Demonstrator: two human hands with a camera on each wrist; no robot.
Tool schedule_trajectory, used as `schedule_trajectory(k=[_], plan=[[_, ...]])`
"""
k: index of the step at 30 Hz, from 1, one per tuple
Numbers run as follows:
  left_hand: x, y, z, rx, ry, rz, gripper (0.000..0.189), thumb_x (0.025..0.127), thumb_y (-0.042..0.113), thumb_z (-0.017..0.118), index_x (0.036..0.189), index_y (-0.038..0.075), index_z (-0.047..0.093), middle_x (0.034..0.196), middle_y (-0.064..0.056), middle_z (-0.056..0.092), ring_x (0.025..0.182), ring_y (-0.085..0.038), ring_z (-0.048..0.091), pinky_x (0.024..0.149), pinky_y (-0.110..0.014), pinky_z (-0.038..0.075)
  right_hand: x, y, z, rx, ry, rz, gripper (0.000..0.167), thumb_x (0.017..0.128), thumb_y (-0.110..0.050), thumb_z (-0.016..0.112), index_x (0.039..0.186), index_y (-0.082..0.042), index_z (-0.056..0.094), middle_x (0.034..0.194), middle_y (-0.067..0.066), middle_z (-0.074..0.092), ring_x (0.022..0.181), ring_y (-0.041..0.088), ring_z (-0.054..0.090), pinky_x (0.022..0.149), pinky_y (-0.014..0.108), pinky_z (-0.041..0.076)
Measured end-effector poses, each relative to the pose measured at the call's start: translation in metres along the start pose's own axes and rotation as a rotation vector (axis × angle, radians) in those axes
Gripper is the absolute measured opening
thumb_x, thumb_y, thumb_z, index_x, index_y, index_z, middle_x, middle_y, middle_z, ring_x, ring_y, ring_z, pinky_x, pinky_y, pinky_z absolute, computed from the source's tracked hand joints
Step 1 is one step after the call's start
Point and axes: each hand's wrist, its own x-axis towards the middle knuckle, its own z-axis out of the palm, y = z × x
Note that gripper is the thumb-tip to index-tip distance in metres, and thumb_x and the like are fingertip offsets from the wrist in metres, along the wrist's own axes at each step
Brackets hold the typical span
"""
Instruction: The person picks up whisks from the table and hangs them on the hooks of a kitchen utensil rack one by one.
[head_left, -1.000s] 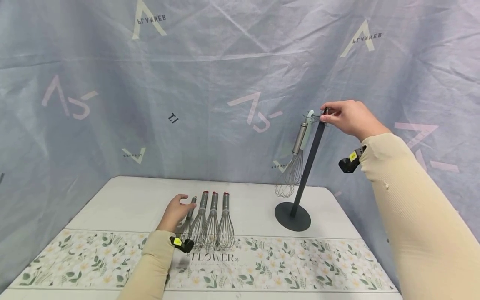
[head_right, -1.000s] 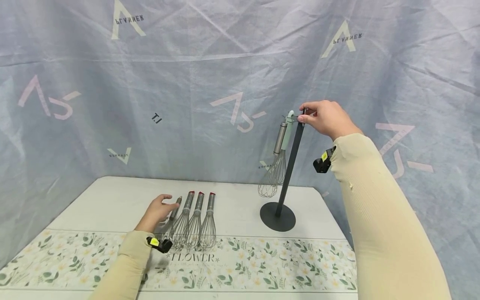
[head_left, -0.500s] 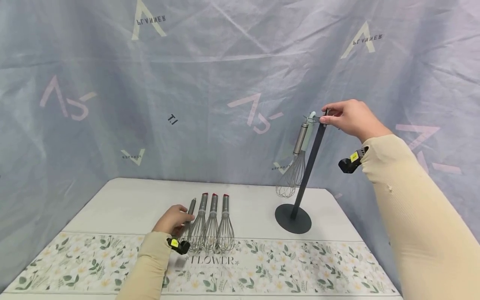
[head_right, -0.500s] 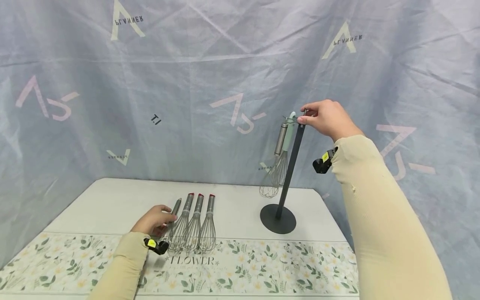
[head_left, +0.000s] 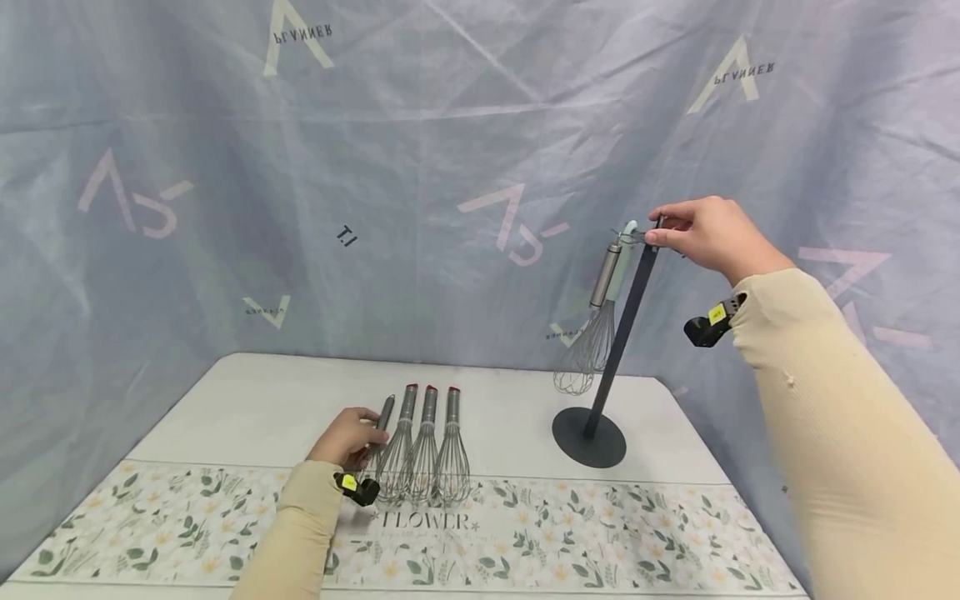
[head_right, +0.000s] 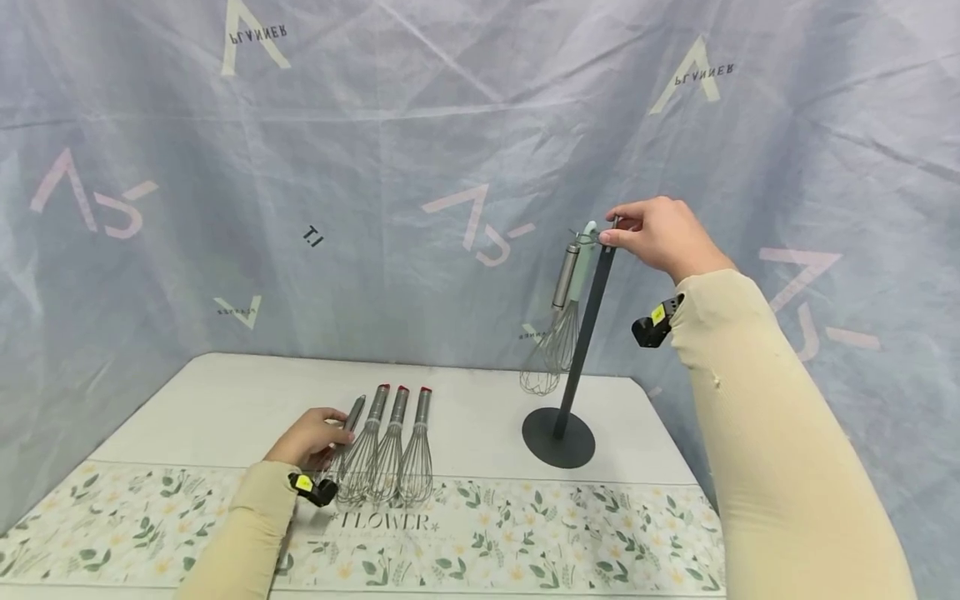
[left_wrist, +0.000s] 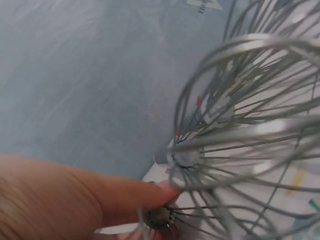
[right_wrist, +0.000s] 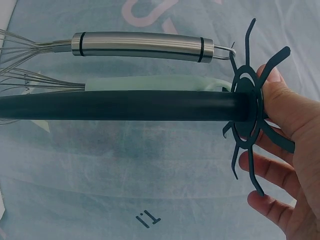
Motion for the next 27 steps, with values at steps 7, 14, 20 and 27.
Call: schedule_trajectory(k=[7, 14, 20, 27], plan=[[0.0028, -0.0015, -0.0029, -0.017, -0.006, -0.002, 0.057, 0.095, 0.008, 0.068, 0.148, 0.002, 0.046, 0.079, -0.013, 0.070, 0.045, -0.013, 0.037, 0.044, -0.030, 0.039, 0.0007, -0.0014, -0.0015, -0.006, 0.011, -0.010, 0.058, 0.101, -0.045, 0.060, 0.143, -0.006, 0.057, 0.123, 0.024, 0.066, 0.108, 0.040, 0.060, 0.087, 0.058, 0.046], [0.0081, -0.0058, -0.0035, 0.024, 0.001, 0.014, 0.059, 0.098, 0.011, 0.065, 0.153, 0.005, 0.043, 0.078, -0.010, 0.071, 0.043, -0.013, 0.036, 0.044, -0.030, 0.041, 0.0007, -0.0005, 0.0002, 0.002, 0.010, -0.008, 0.057, 0.101, -0.044, 0.061, 0.143, -0.006, 0.057, 0.122, 0.024, 0.066, 0.110, 0.041, 0.060, 0.088, 0.058, 0.045], [0.0097, -0.0074, -0.0042, 0.005, -0.005, 0.012, 0.062, 0.099, 0.008, 0.064, 0.155, 0.006, 0.038, 0.085, -0.012, 0.072, 0.048, -0.015, 0.048, 0.047, -0.032, 0.046, 0.0011, 0.0011, 0.0007, -0.004, 0.002, -0.002, 0.058, 0.101, -0.046, 0.060, 0.144, -0.007, 0.056, 0.124, 0.024, 0.065, 0.110, 0.041, 0.059, 0.088, 0.059, 0.045], [0.0085, -0.0049, -0.0090, 0.034, 0.009, 0.041, 0.060, 0.101, 0.006, 0.059, 0.156, 0.005, 0.036, 0.085, -0.015, 0.071, 0.045, -0.015, 0.045, 0.046, -0.033, 0.046, 0.0036, 0.0015, -0.0010, -0.013, 0.003, -0.006, 0.058, 0.100, -0.046, 0.061, 0.142, -0.006, 0.058, 0.121, 0.022, 0.068, 0.107, 0.039, 0.061, 0.087, 0.057, 0.045]])
